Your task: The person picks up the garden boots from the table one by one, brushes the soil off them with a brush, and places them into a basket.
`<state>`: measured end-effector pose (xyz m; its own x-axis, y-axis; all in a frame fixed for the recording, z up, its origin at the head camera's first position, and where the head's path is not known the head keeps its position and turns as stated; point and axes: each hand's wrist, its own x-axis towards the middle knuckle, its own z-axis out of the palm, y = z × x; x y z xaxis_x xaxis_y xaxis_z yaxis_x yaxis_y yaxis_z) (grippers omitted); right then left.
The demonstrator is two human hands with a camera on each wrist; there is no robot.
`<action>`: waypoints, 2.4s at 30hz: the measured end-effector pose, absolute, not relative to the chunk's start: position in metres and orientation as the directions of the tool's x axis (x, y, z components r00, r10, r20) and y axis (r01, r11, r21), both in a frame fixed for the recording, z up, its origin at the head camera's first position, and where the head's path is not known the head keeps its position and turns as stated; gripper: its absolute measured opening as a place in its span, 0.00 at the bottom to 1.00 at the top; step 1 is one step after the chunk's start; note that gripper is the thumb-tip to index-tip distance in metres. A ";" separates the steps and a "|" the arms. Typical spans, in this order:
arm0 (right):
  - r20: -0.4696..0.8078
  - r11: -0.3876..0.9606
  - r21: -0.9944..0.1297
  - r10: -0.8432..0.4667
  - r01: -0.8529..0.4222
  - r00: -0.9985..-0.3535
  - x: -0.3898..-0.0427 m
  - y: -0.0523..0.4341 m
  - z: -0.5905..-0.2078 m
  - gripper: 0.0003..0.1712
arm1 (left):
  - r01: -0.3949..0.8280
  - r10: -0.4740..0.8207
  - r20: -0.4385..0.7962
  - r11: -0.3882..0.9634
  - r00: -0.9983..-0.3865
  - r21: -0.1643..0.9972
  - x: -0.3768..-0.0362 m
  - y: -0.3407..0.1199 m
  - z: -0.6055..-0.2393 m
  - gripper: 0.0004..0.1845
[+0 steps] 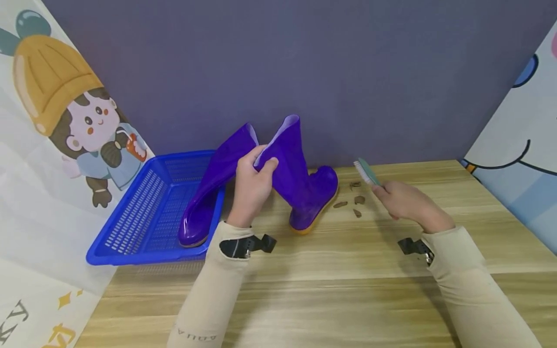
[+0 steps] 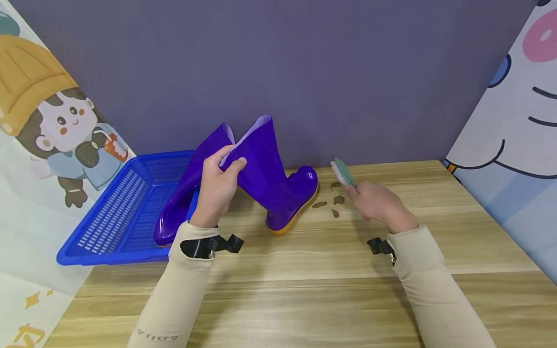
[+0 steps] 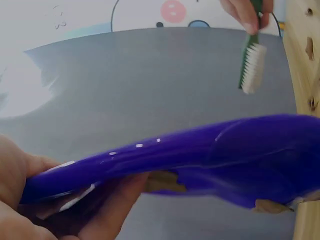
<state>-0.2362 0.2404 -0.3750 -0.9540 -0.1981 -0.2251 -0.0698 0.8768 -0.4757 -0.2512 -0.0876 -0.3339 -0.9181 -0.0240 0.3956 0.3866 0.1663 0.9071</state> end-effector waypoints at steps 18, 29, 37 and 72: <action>-0.194 0.869 -0.488 -0.200 -0.082 -0.961 -0.227 0.237 -0.359 0.32 | 0.699 -0.021 0.814 0.499 -0.581 0.512 -0.221 -0.103 -0.306 0.09; -0.199 0.854 -0.513 -0.212 -0.083 -0.957 -0.227 0.239 -0.358 0.32 | 0.754 -0.078 0.752 -0.001 -0.655 0.657 -0.238 -0.093 -0.316 0.09; -0.187 0.857 -0.508 -0.212 -0.091 -0.959 -0.227 0.236 -0.358 0.34 | 0.638 -0.114 0.635 -0.279 -0.764 0.717 -0.254 -0.074 -0.335 0.08; -0.188 0.849 -0.522 -0.213 -0.086 -0.959 -0.229 0.239 -0.360 0.33 | 0.338 -0.017 0.513 0.732 -0.858 0.591 -0.218 -0.042 -0.352 0.59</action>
